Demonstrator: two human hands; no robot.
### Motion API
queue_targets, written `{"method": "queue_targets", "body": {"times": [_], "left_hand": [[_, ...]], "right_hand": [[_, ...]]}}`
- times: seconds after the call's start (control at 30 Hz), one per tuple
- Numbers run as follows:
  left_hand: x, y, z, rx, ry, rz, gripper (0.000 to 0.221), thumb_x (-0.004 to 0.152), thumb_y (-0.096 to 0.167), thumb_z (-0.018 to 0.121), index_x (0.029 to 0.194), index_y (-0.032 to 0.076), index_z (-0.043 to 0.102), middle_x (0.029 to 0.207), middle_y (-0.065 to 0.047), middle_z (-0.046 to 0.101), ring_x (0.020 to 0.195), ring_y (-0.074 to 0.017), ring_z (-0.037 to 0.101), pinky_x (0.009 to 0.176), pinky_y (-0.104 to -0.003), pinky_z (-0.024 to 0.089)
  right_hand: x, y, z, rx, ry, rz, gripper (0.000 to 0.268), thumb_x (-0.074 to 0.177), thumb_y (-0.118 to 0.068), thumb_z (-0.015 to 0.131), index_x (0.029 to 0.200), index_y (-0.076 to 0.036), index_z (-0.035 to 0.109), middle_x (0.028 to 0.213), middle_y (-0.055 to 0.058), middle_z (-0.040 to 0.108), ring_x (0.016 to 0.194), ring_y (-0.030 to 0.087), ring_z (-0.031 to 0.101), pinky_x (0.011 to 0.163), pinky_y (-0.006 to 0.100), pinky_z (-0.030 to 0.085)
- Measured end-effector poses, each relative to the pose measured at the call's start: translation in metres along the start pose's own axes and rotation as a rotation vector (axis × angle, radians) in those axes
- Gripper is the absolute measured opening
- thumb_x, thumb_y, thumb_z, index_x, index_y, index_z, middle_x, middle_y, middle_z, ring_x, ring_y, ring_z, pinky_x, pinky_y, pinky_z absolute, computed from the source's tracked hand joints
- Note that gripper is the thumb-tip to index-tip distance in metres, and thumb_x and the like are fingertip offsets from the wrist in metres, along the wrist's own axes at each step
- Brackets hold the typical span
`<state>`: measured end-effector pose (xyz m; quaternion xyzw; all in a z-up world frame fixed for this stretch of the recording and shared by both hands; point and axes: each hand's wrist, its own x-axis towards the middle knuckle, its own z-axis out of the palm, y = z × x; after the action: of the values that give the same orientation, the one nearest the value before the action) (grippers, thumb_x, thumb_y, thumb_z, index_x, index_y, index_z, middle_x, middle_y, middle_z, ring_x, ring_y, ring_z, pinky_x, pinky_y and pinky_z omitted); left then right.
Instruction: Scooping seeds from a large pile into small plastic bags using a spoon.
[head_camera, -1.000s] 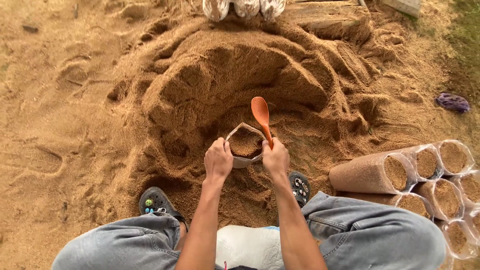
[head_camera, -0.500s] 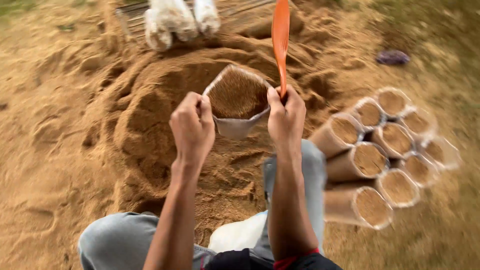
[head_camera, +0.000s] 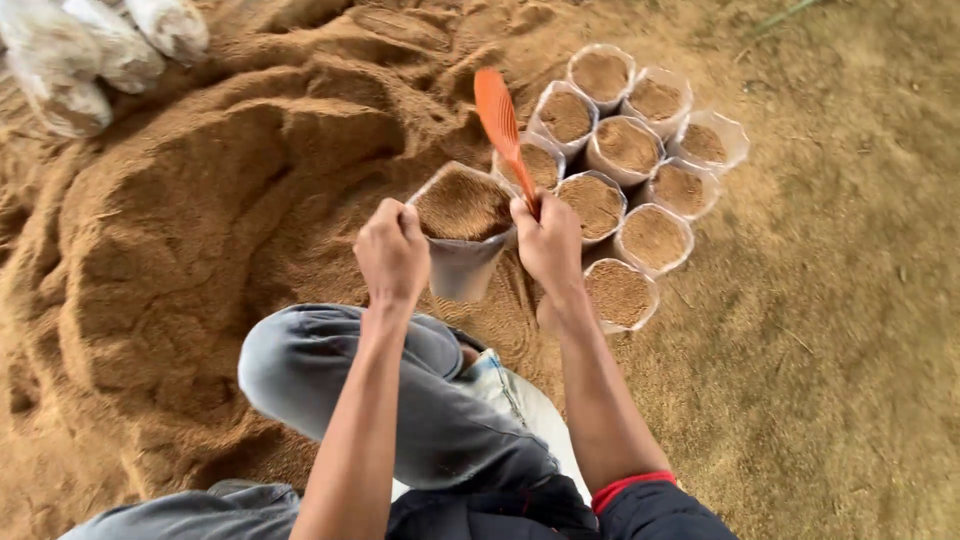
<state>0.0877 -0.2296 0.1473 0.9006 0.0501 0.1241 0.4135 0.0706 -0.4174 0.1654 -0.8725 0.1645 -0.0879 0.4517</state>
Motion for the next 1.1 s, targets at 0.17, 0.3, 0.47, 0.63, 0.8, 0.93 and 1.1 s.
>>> {"method": "queue_targets", "body": {"times": [0.17,0.3,0.47,0.63,0.8,0.93,1.1], "left_hand": [[-0.017,-0.006,0.082,0.077,-0.241,-0.020,0.030,0.105,0.025,0.045,0.089,0.011,0.067,0.077,-0.017,0.069,0.072,-0.0347,0.068,0.069,-0.046,0.052],[-0.025,-0.009,0.128,0.245,-0.417,0.072,0.032,0.107,0.020,0.042,0.091,0.011,0.069,0.069,-0.008,0.064,0.056,-0.0183,0.060,0.058,-0.032,0.049],[-0.034,-0.021,0.167,0.336,-0.574,0.094,0.032,0.108,0.024,0.043,0.093,0.011,0.068,0.070,-0.006,0.064,0.054,-0.0174,0.060,0.057,-0.033,0.049],[-0.041,-0.021,0.170,0.361,-0.710,0.027,0.033,0.109,0.028,0.043,0.094,0.010,0.066,0.072,-0.006,0.064,0.058,-0.0200,0.063,0.059,-0.036,0.050],[-0.035,-0.008,0.158,0.350,-0.736,-0.032,0.033,0.110,0.029,0.043,0.095,0.012,0.067,0.075,-0.006,0.066,0.059,-0.0164,0.062,0.061,-0.031,0.050],[-0.035,-0.023,0.166,0.323,-0.742,-0.016,0.034,0.106,0.036,0.048,0.092,0.012,0.067,0.074,-0.008,0.067,0.066,-0.0257,0.071,0.064,-0.041,0.053],[-0.031,-0.011,0.148,0.301,-0.778,-0.011,0.048,0.101,0.053,0.052,0.084,0.009,0.063,0.076,-0.014,0.066,0.077,-0.0382,0.073,0.071,-0.048,0.055]], "right_hand": [[-0.009,0.081,-0.024,-0.232,-0.047,0.172,0.027,0.088,-0.038,0.066,0.083,-0.012,0.070,0.071,0.016,0.063,0.085,0.044,0.068,0.078,0.052,0.050],[-0.014,0.124,-0.037,-0.315,-0.043,0.308,0.022,0.086,-0.037,0.071,0.078,-0.016,0.073,0.069,0.014,0.065,0.084,0.042,0.069,0.075,0.048,0.051],[-0.009,0.170,-0.027,-0.490,-0.044,0.407,0.023,0.087,-0.038,0.070,0.073,-0.020,0.072,0.062,0.004,0.064,0.077,0.032,0.072,0.075,0.040,0.053],[-0.022,0.171,-0.029,-0.467,-0.041,0.369,0.027,0.092,-0.028,0.070,0.067,-0.017,0.068,0.053,0.000,0.057,0.060,0.024,0.065,0.068,0.035,0.051],[-0.020,0.180,-0.026,-0.416,-0.014,0.356,0.024,0.094,-0.023,0.068,0.073,-0.012,0.065,0.058,0.003,0.054,0.063,0.025,0.063,0.067,0.038,0.049],[-0.015,0.171,-0.032,-0.442,-0.092,0.500,0.019,0.089,-0.035,0.069,0.082,-0.017,0.069,0.064,0.005,0.061,0.076,0.030,0.070,0.074,0.043,0.051],[-0.005,0.160,-0.053,-0.429,-0.064,0.526,0.030,0.088,-0.049,0.073,0.086,-0.020,0.070,0.072,0.007,0.067,0.085,0.032,0.072,0.086,0.042,0.052]]}}
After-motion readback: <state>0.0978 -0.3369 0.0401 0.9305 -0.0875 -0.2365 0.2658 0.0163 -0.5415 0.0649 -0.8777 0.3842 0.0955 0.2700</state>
